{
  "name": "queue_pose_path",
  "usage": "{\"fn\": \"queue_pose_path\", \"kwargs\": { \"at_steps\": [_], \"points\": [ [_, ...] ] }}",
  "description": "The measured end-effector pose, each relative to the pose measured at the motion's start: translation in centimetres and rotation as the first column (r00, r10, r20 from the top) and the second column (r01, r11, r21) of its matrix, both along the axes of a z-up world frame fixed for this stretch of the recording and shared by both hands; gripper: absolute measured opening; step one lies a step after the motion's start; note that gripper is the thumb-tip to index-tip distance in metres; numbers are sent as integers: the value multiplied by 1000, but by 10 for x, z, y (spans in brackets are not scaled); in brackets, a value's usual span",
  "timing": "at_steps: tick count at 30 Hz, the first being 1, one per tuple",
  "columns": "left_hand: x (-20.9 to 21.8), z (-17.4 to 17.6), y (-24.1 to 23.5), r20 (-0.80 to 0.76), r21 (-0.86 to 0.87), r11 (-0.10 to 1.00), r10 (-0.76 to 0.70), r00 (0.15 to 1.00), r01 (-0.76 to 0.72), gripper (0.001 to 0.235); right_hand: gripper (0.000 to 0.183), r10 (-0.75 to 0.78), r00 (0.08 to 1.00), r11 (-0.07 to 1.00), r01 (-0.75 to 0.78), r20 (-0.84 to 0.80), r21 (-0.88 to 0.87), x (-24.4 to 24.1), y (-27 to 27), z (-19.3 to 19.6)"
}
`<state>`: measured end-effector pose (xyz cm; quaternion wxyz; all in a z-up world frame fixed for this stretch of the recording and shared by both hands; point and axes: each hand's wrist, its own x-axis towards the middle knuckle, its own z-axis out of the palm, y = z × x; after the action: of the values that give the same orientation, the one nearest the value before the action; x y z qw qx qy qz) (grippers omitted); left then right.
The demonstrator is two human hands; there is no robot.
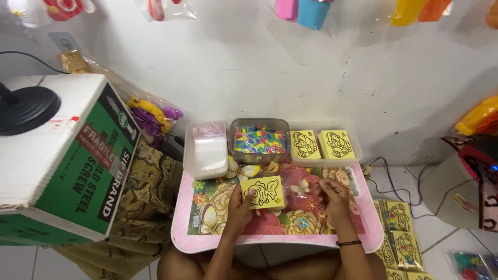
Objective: The person sits on the floor and packs small, colorful puzzle pieces into clear plastic bags. They place a yellow cardboard backing with a printed design into each bag, add the pieces, and then seal the bags. The completed packages are placed on the floor beside them.
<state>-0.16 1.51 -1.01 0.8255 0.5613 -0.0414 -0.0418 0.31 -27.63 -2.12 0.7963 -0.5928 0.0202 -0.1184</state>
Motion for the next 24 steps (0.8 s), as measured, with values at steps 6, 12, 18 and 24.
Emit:
{"fn": "queue_pose_path", "kwargs": {
  "at_steps": [6,12,18,24],
  "points": [
    [-2,-3,4,-5,26,1000,14,1000,-14,28,17,-177,982,889,188,64,-418,21,29,68],
    [-4,4,7,42,62,998,12,999,-14,30,25,13,979,649,148,206,-747,52,80,150],
    [1,1,8,30,9,999,39,999,-39,29,26,267,955,224,71,131,-972,122,99,137],
    [11,-13,7,86,-7,999,50,995,-49,25,31,383,921,6,-76,-68,-997,184,109,110]
  ]
}}
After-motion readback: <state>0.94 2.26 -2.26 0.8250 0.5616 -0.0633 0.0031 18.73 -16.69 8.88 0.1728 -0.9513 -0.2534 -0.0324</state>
